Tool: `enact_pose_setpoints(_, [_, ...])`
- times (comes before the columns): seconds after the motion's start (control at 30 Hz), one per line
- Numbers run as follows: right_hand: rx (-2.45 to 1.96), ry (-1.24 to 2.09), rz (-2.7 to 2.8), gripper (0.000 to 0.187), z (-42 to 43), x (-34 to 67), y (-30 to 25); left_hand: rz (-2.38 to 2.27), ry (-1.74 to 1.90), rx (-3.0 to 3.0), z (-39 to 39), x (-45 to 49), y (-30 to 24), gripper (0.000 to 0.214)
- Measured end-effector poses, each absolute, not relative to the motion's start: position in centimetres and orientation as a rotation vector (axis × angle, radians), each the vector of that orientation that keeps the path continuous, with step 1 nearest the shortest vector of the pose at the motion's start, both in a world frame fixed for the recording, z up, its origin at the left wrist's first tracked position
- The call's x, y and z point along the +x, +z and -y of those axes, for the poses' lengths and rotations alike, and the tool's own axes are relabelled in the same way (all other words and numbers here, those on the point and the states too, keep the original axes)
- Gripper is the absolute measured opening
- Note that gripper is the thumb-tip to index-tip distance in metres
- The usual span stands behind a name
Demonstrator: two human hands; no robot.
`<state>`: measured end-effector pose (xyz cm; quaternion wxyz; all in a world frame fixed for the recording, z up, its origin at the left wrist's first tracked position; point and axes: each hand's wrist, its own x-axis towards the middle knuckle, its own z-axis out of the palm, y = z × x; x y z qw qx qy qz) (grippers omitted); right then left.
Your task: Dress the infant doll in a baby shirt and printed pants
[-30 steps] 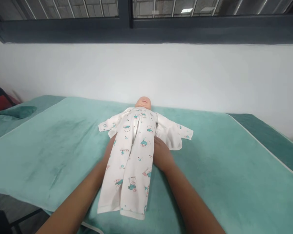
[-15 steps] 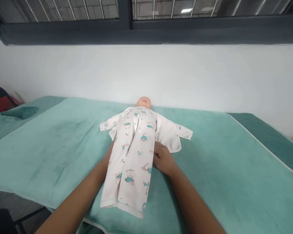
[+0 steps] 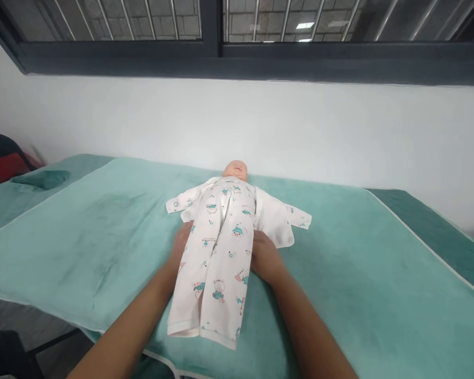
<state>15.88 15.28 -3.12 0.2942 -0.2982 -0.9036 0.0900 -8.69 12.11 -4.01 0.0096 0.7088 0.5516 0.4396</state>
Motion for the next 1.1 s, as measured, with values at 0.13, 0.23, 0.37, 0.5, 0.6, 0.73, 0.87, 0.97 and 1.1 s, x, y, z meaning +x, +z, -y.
enact_pose_setpoints(0.13, [-0.746, 0.250, 2.358, 0.022, -14.5, 16.6, -2.7, -1.614, 1.339, 2.382, -10.9, -9.0, -3.6, 0.037])
enact_pose_setpoints(0.23, [-0.771, 0.291, 2.373, 0.026, -13.4, 16.9, -2.5, -1.572, 1.283, 2.477, -9.7, -9.0, -3.4, 0.035])
enact_pose_setpoints(0.37, [-0.815, 0.329, 2.348, 0.036, -11.7, 17.3, -2.4, -1.568, 1.193, 2.528, -8.4, -9.0, -3.7, 0.030])
enact_pose_setpoints(0.5, [-0.915, 0.445, 2.256, 0.040, -9.8, 18.1, -2.4, -1.598, 1.195, 2.415, -8.2, -9.1, -4.0, 0.028])
enact_pose_setpoints(0.6, [-1.136, 0.528, 2.022, 0.038, -8.9, 19.1, -2.7, -1.683, 1.234, 2.272, -8.3, -9.2, -4.3, 0.031])
enact_pose_setpoints(0.73, [-1.512, 0.364, 1.602, 0.033, -10.1, 20.9, -3.5, -1.851, 1.313, 2.085, -8.3, -9.1, -4.6, 0.027])
enact_pose_setpoints(0.87, [-1.720, 0.169, 1.571, 0.043, -13.0, 22.7, -3.9, -2.075, 1.399, 1.847, -9.4, -9.6, -4.4, 0.022])
enact_pose_setpoints(0.97, [-1.817, 0.200, 1.644, 0.048, -14.4, 23.5, -3.5, -2.274, 1.280, 1.594, -11.5, -10.6, -3.7, 0.026])
enact_pose_setpoints(1.1, [-1.932, 0.370, 1.622, 0.050, -15.8, 23.8, -2.2, -2.362, 1.116, 1.471, -14.3, -12.2, -3.0, 0.039])
